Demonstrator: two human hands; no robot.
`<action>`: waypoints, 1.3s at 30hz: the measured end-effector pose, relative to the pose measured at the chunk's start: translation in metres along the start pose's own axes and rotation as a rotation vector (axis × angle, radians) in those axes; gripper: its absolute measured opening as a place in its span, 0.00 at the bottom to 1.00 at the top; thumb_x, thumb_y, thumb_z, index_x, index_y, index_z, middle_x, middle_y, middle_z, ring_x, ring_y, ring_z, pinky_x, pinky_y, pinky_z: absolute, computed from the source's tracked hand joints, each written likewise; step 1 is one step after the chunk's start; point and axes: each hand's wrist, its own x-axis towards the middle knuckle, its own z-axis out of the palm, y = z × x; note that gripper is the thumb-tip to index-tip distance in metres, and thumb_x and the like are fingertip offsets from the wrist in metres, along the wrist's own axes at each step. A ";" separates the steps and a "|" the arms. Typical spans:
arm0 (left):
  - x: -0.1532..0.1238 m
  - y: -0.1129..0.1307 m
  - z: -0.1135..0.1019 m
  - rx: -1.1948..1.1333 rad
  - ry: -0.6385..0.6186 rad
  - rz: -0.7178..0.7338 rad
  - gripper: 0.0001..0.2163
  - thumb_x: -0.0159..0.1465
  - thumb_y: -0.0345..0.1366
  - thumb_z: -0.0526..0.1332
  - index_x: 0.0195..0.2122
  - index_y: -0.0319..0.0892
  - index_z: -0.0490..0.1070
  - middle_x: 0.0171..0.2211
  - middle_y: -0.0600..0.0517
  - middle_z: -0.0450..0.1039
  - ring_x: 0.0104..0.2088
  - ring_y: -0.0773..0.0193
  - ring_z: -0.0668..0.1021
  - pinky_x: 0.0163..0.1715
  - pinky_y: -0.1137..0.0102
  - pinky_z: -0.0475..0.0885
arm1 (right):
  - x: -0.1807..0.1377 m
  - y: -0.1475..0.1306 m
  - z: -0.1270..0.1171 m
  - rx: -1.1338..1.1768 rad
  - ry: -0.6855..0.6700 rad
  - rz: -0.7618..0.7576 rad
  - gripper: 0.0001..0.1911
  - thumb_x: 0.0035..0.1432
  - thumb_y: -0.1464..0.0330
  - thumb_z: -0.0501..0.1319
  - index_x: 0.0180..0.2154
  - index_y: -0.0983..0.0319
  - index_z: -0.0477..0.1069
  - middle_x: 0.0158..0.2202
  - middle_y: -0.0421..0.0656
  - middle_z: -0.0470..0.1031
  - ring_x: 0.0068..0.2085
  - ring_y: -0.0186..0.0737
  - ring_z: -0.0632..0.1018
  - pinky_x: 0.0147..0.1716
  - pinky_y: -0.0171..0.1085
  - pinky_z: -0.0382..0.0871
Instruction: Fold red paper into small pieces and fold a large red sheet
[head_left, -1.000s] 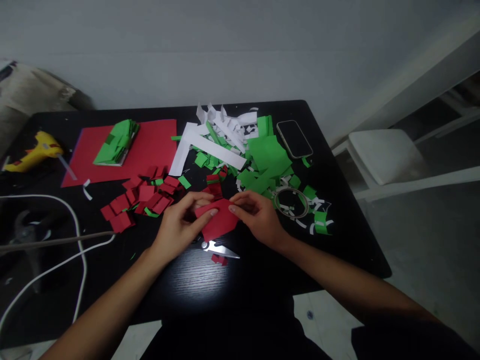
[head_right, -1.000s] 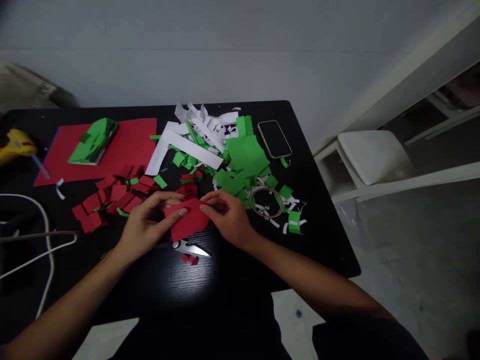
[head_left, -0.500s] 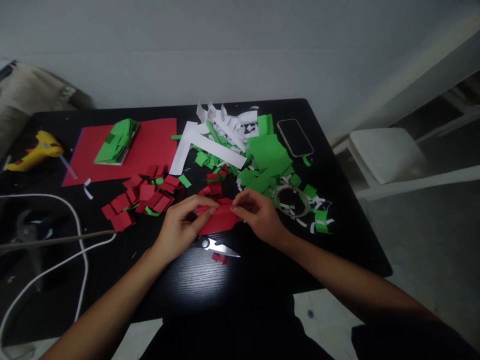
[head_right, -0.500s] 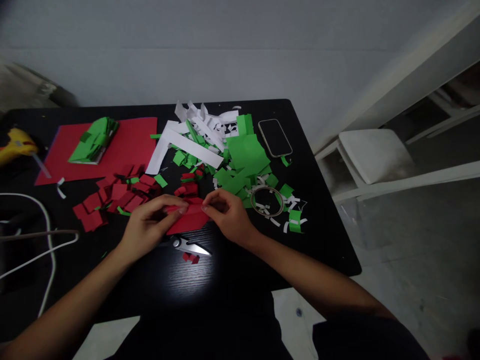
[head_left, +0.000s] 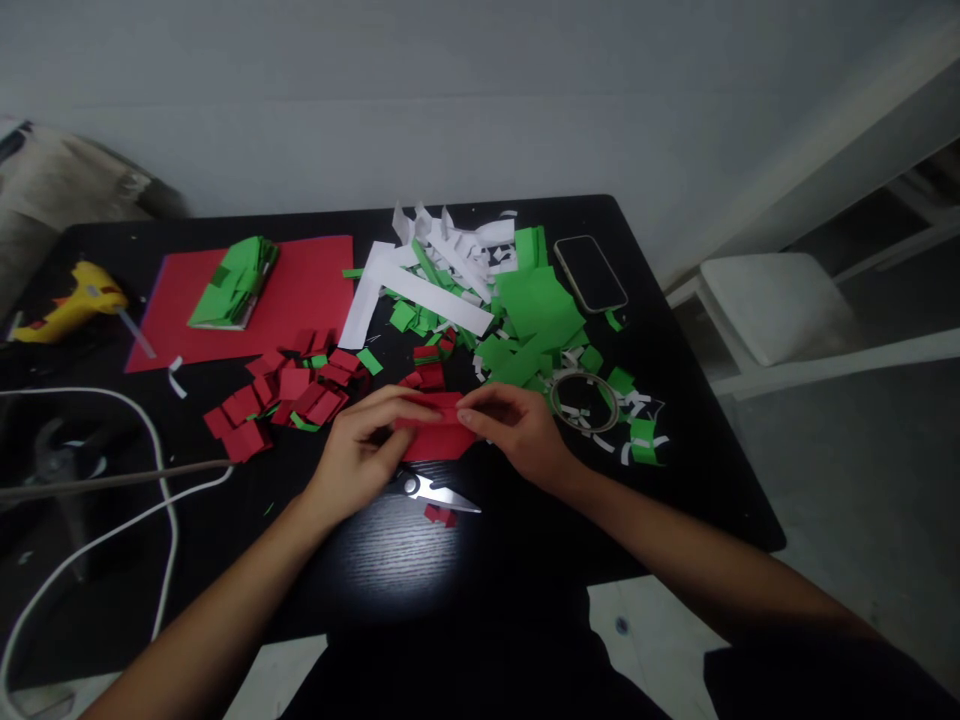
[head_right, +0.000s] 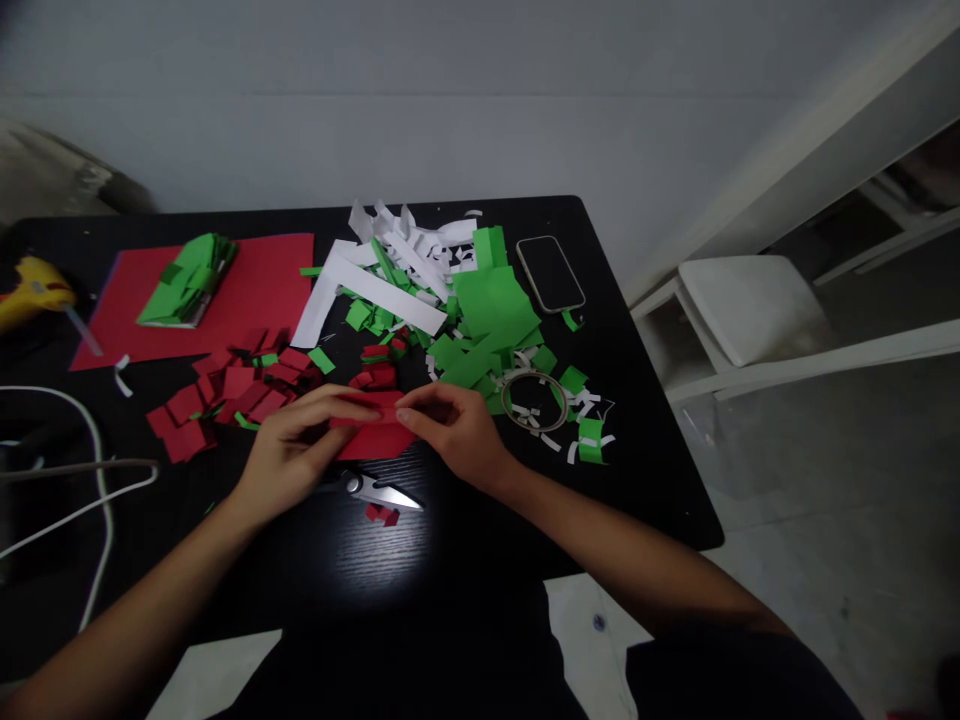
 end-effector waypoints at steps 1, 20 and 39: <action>0.000 0.001 -0.001 0.003 -0.010 0.002 0.10 0.67 0.30 0.59 0.41 0.46 0.81 0.45 0.47 0.78 0.48 0.57 0.79 0.48 0.63 0.74 | 0.000 0.001 0.000 -0.003 0.006 -0.009 0.08 0.51 0.64 0.72 0.33 0.59 0.79 0.33 0.40 0.81 0.37 0.37 0.80 0.42 0.38 0.77; 0.000 -0.005 0.015 -0.338 0.204 -0.248 0.18 0.61 0.40 0.70 0.44 0.47 0.61 0.32 0.55 0.76 0.30 0.64 0.81 0.31 0.69 0.79 | 0.001 0.004 0.003 0.142 0.003 0.170 0.21 0.49 0.57 0.74 0.41 0.59 0.75 0.31 0.39 0.81 0.33 0.39 0.82 0.33 0.38 0.82; 0.002 0.002 0.011 -0.384 0.146 -0.341 0.17 0.60 0.43 0.71 0.45 0.44 0.68 0.27 0.56 0.78 0.26 0.63 0.81 0.26 0.71 0.76 | -0.001 0.004 0.001 0.042 -0.003 0.123 0.15 0.50 0.56 0.73 0.32 0.60 0.80 0.30 0.39 0.81 0.31 0.36 0.80 0.30 0.34 0.79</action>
